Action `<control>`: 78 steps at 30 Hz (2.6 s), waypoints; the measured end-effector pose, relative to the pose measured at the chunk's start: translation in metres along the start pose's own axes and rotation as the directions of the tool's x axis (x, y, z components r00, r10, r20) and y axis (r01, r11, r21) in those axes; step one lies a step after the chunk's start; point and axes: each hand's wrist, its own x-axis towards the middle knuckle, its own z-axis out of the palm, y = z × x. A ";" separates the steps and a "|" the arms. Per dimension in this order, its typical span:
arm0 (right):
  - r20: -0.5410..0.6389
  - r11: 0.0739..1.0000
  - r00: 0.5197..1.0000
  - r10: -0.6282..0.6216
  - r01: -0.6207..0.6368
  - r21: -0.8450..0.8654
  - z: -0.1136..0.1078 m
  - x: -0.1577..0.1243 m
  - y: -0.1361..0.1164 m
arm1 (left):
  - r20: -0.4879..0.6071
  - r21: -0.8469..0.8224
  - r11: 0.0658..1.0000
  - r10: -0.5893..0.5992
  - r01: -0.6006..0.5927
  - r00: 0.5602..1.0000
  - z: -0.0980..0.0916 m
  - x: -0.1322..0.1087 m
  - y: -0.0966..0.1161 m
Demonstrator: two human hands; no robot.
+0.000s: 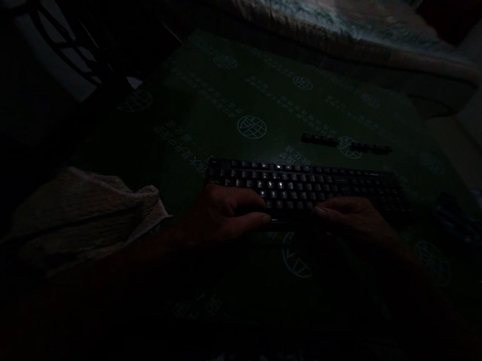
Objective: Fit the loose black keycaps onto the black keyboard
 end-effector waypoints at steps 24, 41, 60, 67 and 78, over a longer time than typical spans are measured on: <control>0.238 0.810 0.951 -0.196 0.294 -0.507 -0.005 0.003 -0.014 | 0.064 0.438 0.833 0.346 -0.338 0.936 -0.003 0.000 -0.010; 0.397 -0.076 0.449 -0.800 0.581 -0.811 0.003 -0.013 0.041 | 0.143 0.496 0.788 0.342 -0.366 0.929 -0.003 -0.008 -0.014; 0.286 0.015 0.641 -0.712 0.422 -0.907 0.012 -0.027 0.052 | -0.129 0.657 0.744 0.272 -0.123 0.954 0.020 -0.026 -0.014; 0.272 0.018 0.640 -0.719 0.408 -0.913 0.012 -0.027 0.058 | -0.130 0.632 0.767 0.245 -0.111 0.961 0.023 -0.021 -0.016; 0.261 0.049 0.575 -0.775 0.467 -0.883 0.007 -0.017 0.055 | -0.109 0.676 0.730 0.237 -0.103 0.965 0.022 -0.018 -0.009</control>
